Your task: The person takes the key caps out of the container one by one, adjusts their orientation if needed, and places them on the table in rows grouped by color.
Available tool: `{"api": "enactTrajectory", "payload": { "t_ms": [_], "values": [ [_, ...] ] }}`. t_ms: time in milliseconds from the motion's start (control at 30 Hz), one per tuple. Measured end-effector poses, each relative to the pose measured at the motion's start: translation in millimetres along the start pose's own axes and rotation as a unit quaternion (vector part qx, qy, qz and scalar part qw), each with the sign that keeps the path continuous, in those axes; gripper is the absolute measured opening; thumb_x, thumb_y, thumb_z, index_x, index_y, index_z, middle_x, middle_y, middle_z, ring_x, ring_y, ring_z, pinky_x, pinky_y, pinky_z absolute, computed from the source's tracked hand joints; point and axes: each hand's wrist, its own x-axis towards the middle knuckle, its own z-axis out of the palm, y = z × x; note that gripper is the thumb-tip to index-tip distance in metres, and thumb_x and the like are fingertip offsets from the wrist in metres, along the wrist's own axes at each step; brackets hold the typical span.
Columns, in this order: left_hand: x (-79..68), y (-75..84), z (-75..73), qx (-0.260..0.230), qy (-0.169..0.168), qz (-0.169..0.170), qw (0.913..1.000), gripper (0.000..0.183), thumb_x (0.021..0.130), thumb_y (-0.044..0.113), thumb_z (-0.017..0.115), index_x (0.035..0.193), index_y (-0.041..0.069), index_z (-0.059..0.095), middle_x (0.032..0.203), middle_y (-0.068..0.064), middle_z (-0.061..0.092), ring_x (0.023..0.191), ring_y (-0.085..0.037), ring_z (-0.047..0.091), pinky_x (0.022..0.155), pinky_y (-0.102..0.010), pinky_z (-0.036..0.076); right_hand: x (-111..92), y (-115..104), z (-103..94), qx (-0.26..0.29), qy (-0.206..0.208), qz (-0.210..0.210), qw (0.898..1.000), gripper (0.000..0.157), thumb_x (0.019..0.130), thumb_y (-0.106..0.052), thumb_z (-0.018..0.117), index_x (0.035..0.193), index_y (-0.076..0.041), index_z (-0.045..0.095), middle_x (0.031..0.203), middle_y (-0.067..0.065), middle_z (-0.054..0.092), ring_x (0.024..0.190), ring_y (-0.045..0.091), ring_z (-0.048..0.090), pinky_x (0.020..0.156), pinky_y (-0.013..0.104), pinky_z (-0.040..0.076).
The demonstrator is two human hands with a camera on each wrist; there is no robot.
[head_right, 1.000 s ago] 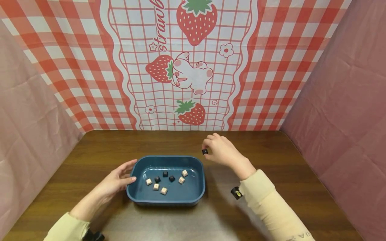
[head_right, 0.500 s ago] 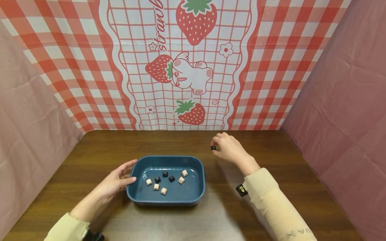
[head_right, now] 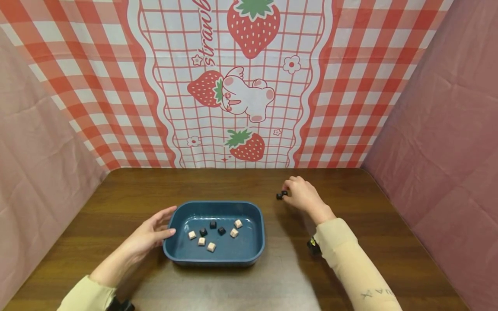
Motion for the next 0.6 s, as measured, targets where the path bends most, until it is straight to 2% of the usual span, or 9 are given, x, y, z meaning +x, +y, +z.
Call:
{"api": "enactTrajectory", "payload": {
  "t_ms": [300,600],
  "values": [
    [1.9,-2.1,-0.8,-0.005,0.009,-0.007,0.9999,0.062,0.09,-0.001,0.058,0.146,0.011,0.032,0.141,-0.022,0.037,0.119,-0.037,0.049,0.076,-0.04,0.053,1.8,13.6,20.7,0.006,-0.001,0.017,1.0,0.015,0.073,-0.013,0.077,0.081,-0.012,0.064,0.083,0.002,0.06,0.08,0.023,0.055,0.065,0.04,0.047],
    [2.2,-3.3,-1.6,0.003,0.003,-0.002,1.0,0.063,0.09,0.001,0.059,0.146,0.01,0.031,0.142,-0.022,0.036,0.118,-0.035,0.05,0.076,-0.039,0.053,2.3,23.3,28.6,-0.002,-0.036,0.049,0.998,0.015,0.076,-0.015,0.075,0.086,-0.009,0.066,0.084,0.005,0.059,0.08,0.024,0.055,0.066,0.043,0.047]
  ]
}}
